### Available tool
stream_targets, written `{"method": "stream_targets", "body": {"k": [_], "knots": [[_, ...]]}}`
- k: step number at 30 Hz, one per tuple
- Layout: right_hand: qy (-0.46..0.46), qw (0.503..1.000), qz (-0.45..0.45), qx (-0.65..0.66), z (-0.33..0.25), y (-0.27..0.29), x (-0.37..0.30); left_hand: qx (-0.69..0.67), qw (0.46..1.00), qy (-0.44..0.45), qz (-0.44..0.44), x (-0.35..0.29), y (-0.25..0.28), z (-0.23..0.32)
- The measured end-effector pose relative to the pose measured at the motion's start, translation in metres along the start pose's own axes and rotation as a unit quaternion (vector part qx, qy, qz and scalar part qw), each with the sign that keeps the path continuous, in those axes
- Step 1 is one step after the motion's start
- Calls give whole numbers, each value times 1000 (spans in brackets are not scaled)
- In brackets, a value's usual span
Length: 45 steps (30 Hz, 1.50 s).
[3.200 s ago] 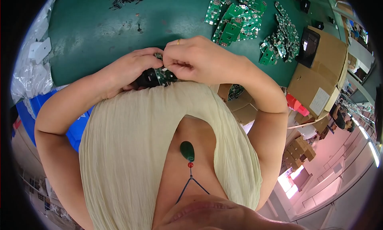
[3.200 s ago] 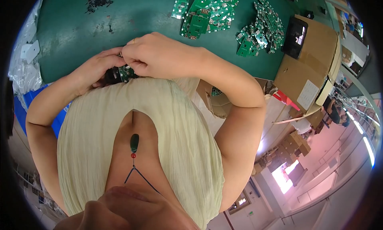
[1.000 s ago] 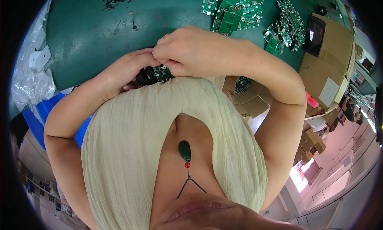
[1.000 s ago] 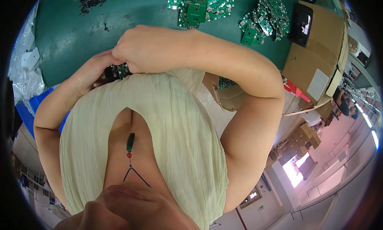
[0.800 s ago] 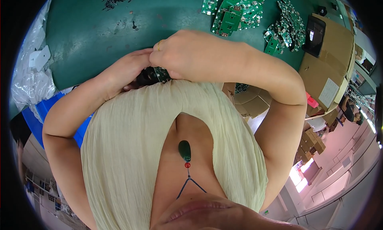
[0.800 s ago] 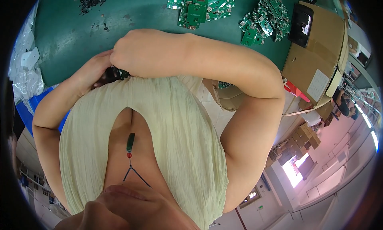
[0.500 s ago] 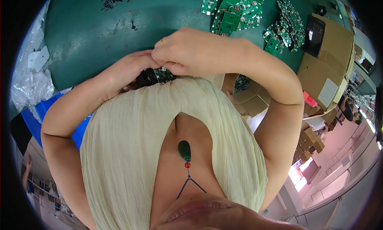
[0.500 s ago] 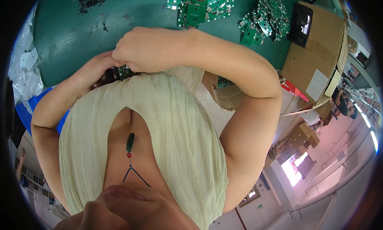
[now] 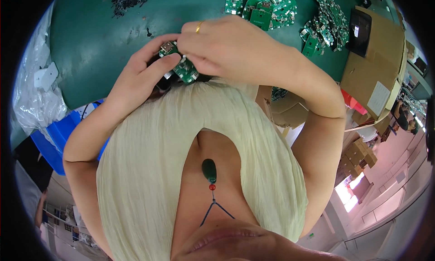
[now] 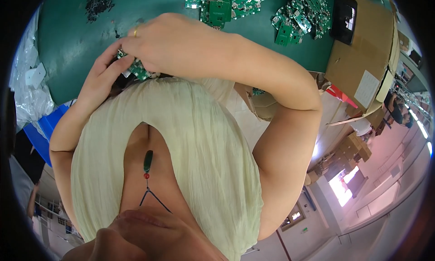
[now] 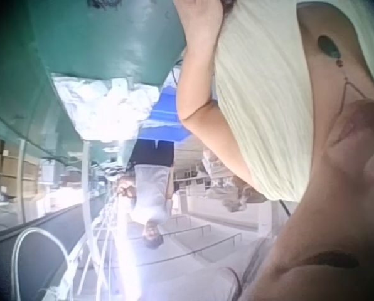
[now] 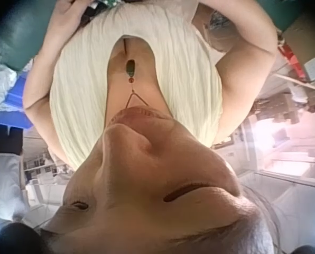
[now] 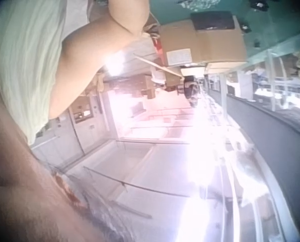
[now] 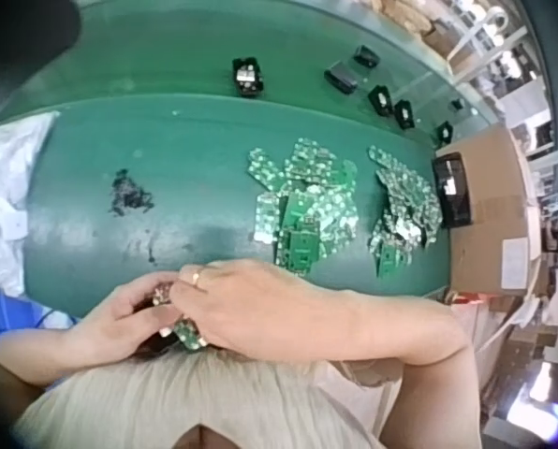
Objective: The person assembles electronic circuit boards into plastic housings by hand, securing them with screws.
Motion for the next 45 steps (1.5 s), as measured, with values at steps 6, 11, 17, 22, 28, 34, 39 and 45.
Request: {"method": "stream_targets", "body": {"k": [6,11,17,22,28,34,39,45], "knots": [[-83,978,162,100,8,-3,-19,-64,996,48,-31,5,-4,22],[-125,911,323,223,10,-14,-26,-19,1000,-3,3,16,-9,21],[-62,958,277,27,10,3,-32,12,998,-52,19,15,-14,33],[-14,970,234,-59,8,6,-29,171,967,-155,103,15,-16,34],[-7,975,197,-100,1,10,-25,258,938,-200,114,12,-16,38],[-11,978,160,-131,-3,12,-25,266,941,-182,104,12,-18,40],[-14,979,136,-154,-5,15,-23,280,936,-185,103,10,-20,43],[-1,986,102,-135,-4,19,-22,252,946,-186,83,13,-19,38]]}}
Point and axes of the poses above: each hand's wrist, its own x-axis towards the middle knuckle, its own y-axis out of the back of the hand, z = x × y, the point moved 3 cm from there along x, towards the middle knuckle, and after that the axes turned 3 degrees about -z, right-handed, at the moved point
